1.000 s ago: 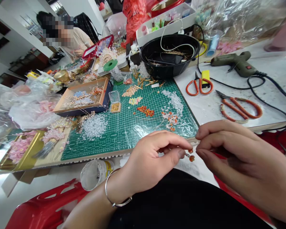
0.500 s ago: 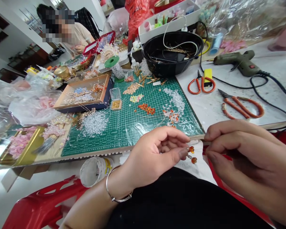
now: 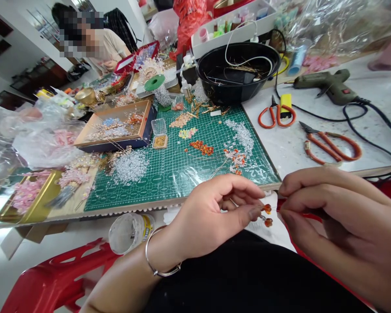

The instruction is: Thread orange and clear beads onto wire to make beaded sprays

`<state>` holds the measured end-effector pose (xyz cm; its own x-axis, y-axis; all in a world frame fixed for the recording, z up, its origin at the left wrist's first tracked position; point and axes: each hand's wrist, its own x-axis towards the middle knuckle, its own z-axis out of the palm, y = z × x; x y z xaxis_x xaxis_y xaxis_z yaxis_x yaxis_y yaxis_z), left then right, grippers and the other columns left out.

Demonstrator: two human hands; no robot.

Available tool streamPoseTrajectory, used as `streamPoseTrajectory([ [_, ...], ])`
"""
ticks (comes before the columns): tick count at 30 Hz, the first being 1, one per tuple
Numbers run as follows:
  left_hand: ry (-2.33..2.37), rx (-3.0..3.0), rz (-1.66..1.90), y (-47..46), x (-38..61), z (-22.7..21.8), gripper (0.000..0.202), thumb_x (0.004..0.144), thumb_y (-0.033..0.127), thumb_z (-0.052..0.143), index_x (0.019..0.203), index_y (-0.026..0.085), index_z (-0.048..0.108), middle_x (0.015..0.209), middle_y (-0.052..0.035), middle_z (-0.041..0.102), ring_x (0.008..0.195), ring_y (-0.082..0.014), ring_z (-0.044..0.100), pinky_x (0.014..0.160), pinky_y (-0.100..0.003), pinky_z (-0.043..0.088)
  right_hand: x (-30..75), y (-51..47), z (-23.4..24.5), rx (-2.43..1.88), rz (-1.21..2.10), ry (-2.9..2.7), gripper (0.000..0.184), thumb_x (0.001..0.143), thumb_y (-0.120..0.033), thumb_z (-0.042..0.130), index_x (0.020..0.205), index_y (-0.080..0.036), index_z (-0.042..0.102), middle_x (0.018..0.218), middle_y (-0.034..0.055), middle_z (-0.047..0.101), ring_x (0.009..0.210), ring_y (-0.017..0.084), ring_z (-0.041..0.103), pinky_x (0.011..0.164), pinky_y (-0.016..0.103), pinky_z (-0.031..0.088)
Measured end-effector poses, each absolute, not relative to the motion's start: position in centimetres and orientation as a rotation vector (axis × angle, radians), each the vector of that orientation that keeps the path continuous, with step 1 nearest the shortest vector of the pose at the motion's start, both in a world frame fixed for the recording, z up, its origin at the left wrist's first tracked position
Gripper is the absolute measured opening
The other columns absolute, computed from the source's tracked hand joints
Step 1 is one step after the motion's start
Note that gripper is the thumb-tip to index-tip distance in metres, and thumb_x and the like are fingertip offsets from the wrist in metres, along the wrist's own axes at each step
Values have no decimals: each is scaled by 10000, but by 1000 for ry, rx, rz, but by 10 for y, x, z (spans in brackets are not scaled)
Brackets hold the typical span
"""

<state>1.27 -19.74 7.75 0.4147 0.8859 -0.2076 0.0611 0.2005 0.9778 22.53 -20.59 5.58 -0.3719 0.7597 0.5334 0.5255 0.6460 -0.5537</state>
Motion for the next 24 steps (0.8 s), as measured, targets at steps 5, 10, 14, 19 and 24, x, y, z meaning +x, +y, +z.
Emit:
streamPoseTrajectory([
  [5, 986, 1294, 726, -197, 13, 80, 135, 886, 223, 731, 1009, 178, 699, 912, -24, 701, 809, -109, 645, 736, -215, 525, 224, -204, 52, -978, 475, -2079, 87, 949, -164, 593, 928, -243, 621, 992, 44, 618, 883, 132, 625, 714, 241, 515],
  [10, 1022, 1310, 707, -197, 11, 86, 197, 854, 192, 754, 1046, 183, 710, 954, -36, 722, 847, -121, 661, 791, -230, 541, 226, -204, 48, -939, 495, -2135, 100, 975, -154, 567, 987, -236, 622, 1009, 52, 652, 897, 143, 658, 735, 242, 539],
  [14, 1030, 1275, 704, -198, 10, 86, 192, 866, 156, 730, 1054, 184, 708, 965, -46, 737, 887, -137, 683, 836, -254, 547, 226, -207, 46, -941, 563, -2127, 97, 959, -158, 581, 993, -234, 631, 952, 54, 702, 849, 179, 707, 692, 274, 569],
  [19, 1003, 1016, 730, -195, 16, 78, 296, 779, 197, 845, 1042, 189, 708, 998, -39, 752, 890, -125, 687, 829, -241, 540, 219, -208, 47, -993, 508, -1992, 127, 916, -125, 586, 900, -247, 622, 821, 35, 709, 729, 186, 706, 609, 287, 566],
  [24, 876, 767, 786, -192, 24, 67, 185, 793, 243, 849, 884, 147, 721, 831, -15, 726, 796, -96, 690, 819, -235, 557, 216, -209, 47, -997, 335, -1924, 157, 890, -86, 608, 955, -230, 617, 827, 49, 712, 722, 192, 683, 650, 315, 550],
])
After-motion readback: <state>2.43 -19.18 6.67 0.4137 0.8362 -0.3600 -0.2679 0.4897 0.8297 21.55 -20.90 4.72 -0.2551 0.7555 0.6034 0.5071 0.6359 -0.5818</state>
